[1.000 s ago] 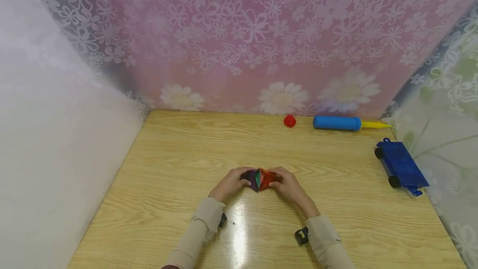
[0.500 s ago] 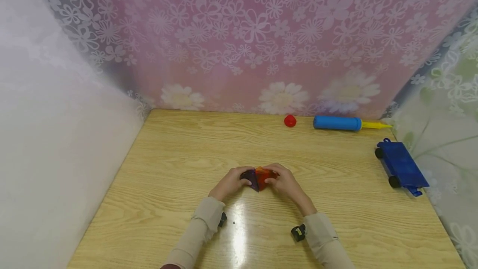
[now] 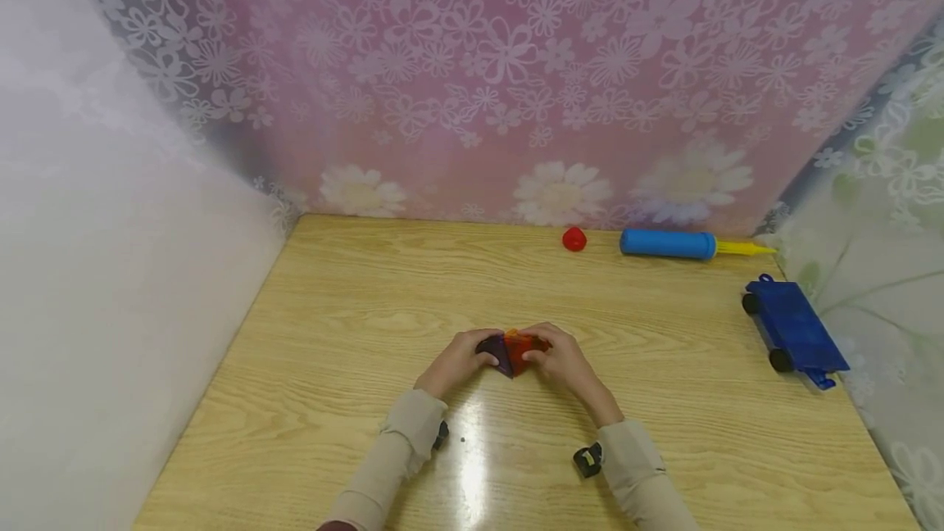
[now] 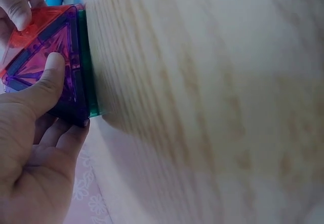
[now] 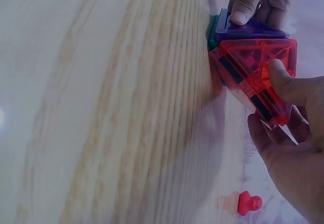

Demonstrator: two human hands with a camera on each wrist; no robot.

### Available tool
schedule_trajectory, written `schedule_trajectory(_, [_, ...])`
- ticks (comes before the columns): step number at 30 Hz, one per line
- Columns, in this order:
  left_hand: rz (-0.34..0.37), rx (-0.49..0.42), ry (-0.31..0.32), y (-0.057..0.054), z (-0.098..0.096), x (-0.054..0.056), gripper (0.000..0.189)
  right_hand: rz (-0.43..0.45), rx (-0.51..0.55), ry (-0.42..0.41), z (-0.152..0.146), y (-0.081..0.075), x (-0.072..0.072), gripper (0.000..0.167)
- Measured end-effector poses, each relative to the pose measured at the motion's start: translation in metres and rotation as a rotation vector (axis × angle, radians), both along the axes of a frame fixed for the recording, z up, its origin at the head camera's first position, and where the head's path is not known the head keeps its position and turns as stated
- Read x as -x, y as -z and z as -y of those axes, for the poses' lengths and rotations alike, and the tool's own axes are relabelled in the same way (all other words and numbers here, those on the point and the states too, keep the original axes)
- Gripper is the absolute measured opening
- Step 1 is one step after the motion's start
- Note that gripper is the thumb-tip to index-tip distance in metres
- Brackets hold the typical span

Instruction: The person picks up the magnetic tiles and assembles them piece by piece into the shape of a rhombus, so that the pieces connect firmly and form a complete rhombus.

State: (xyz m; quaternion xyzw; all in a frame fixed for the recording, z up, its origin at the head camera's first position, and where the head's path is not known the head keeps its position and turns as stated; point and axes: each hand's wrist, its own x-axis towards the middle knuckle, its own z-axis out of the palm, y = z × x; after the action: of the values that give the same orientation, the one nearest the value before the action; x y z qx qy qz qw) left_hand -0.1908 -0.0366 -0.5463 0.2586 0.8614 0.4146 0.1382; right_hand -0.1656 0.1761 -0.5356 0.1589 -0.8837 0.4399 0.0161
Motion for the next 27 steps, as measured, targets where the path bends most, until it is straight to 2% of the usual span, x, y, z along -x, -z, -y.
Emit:
schedule_trajectory(12, [0.014,-0.028,-0.008,0.001,-0.003,0.000,0.049,-0.017,0.005,0.019,0.001,0.000,0.002,0.031])
schedule_trajectory(20, [0.036,0.001,-0.029,-0.001,-0.006,0.004,0.049,0.017,0.019,0.029,-0.001,0.000,0.008,0.033])
schedule_trajectory(27, [0.007,0.030,-0.028,-0.001,-0.009,0.011,0.049,0.021,0.018,0.037,-0.001,0.000,0.014,0.031])
